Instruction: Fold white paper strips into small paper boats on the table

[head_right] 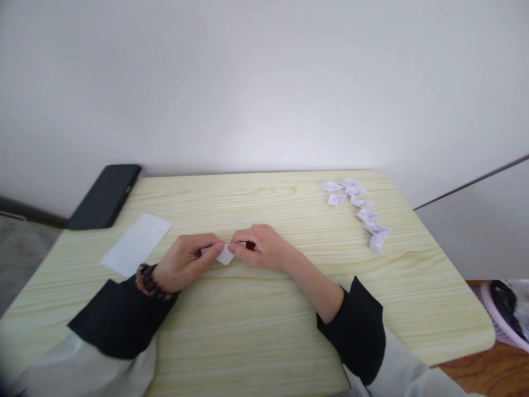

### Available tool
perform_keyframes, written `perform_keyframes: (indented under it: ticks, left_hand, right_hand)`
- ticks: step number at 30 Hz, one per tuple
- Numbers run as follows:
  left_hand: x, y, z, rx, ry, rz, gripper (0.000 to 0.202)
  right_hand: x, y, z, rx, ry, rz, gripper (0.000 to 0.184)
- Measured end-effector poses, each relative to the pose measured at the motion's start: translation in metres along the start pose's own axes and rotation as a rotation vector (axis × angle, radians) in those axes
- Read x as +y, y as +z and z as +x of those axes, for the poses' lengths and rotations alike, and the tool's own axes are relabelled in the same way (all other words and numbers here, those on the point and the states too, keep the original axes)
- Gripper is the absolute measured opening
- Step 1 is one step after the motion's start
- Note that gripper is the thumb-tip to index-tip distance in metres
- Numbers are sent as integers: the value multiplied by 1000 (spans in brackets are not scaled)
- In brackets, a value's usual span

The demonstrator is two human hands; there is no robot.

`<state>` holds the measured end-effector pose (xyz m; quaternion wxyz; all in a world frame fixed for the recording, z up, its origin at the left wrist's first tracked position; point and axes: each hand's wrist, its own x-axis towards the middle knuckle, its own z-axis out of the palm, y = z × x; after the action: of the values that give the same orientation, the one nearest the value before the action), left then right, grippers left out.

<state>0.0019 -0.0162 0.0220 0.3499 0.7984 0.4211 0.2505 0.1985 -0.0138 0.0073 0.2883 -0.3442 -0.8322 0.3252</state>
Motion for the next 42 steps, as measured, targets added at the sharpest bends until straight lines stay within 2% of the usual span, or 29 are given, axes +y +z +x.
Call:
perform_keyframes:
  ticks: [6,11,14,17,20,24,32,35,39,42]
  left_hand:
    - [-5,-6,0,-73,-54,-27,35]
    - [-6,-11,2,-47,-38,-108,32]
    - [-4,-10,2,5,-128,-241,31]
    - [-2,-6,2,77,-222,-411,42]
    - [-1,-3,2,86,-231,-505,54]
    - [-2,-2,2,58,-220,-423,44]
    - [-4,-1,2,138,-225,-358,38]
    - [-4,-1,2,136,-231,-343,38]
    - [-4,0,3,150,-207,-333,37]
    - [-6,1,3,167,-198,-308,34]
  right_hand:
    - [1,-7,-2,-16,152,272,29]
    - [6,-11,-4,55,202,416,30]
    - [7,-9,-4,145,187,422,33]
    - [8,-6,-3,163,165,360,26]
    - [8,-3,-1,217,57,225,21]
    - [9,-3,0,274,-42,110,18]
    - [5,-5,-2,243,-33,224,22]
    - [5,-5,-2,258,13,214,17]
    - [9,-1,-3,270,134,281,21]
    - [11,2,-3,302,166,318,19]
